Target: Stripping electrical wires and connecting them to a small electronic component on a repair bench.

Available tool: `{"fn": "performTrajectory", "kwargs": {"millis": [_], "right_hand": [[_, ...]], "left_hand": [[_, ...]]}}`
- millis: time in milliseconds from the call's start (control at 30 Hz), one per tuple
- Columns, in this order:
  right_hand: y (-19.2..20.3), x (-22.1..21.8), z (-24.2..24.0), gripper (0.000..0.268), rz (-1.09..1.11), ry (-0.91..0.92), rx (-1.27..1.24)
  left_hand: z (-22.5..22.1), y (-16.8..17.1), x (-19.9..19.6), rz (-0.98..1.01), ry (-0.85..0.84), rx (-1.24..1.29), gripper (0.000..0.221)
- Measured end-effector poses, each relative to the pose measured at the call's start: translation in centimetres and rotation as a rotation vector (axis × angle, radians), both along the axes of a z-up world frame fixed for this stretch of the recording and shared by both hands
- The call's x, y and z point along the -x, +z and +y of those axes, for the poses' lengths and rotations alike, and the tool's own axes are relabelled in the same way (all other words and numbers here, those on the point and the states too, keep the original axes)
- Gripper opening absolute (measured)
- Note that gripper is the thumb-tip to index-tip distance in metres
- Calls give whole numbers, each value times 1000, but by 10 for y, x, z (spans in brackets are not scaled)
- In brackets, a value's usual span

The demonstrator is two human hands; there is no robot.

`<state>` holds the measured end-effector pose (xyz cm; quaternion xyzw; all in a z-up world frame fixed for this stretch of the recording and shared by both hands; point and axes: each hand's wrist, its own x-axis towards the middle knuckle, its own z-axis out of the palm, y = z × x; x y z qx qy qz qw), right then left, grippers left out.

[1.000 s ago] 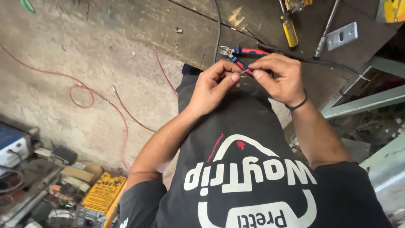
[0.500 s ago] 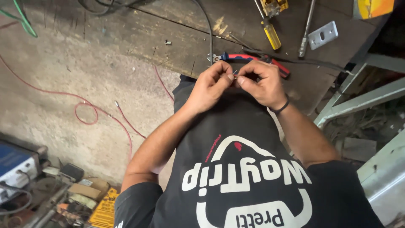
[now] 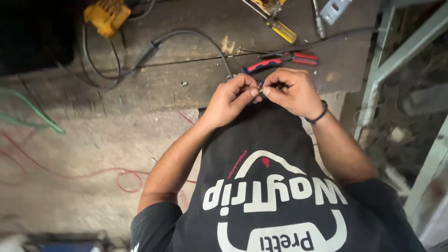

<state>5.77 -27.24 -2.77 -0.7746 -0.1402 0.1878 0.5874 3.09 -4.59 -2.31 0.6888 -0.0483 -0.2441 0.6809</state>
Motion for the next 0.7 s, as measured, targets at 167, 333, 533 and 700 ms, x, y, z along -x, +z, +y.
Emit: {"fn": "performTrajectory", "kwargs": {"millis": [167,333,533,700], "right_hand": [[10,21,10,5,25,-111,55],[13,33,19,6,1,-162,92],[23,37,23,6,15,-200,47],[-30,48,12,52,-414,-74,746]], "left_hand": [[12,-10,-8,35,-144,81,7],[25,-12,-18,53,-269,118,6],[33,-10,-24,66,-289,191,6],[38,-13,-17,114,-249,265,7]]}}
